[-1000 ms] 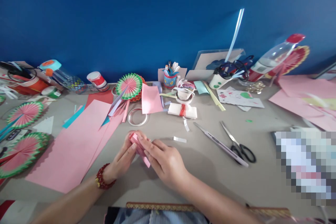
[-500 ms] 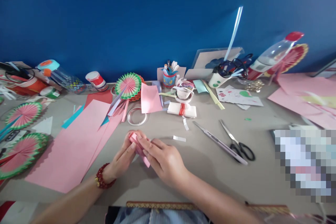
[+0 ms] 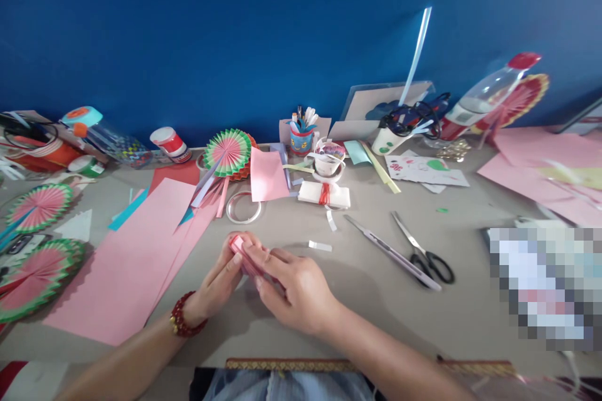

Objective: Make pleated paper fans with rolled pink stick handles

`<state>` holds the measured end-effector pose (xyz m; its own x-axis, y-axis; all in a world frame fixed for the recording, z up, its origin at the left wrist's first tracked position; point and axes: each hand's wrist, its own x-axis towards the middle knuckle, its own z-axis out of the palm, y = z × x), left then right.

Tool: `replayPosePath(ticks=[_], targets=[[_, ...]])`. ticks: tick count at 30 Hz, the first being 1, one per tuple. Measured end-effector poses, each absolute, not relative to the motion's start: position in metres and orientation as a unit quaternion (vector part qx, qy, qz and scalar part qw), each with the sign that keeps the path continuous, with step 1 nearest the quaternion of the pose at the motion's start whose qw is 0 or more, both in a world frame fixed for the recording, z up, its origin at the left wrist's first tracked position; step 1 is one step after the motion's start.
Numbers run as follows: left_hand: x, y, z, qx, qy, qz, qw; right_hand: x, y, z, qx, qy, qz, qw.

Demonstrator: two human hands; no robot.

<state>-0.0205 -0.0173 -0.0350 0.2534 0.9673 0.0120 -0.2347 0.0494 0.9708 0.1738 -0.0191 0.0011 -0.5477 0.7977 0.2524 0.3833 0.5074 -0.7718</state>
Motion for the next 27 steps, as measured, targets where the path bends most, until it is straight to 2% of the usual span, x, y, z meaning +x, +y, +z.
replayPosePath(ticks=[15, 27], targets=[[-0.0197, -0.0166, -0.0365, 0.501, 0.351, 0.489, 0.622, 0.1707, -0.0208, -0.0025, -0.377, -0.809, 0.356, 0.276], [-0.0167, -0.0179, -0.0354, 0.542, 0.325, 0.510, 0.584, 0.1655, -0.0224, -0.0068, -0.389, -0.808, 0.364, 0.252]])
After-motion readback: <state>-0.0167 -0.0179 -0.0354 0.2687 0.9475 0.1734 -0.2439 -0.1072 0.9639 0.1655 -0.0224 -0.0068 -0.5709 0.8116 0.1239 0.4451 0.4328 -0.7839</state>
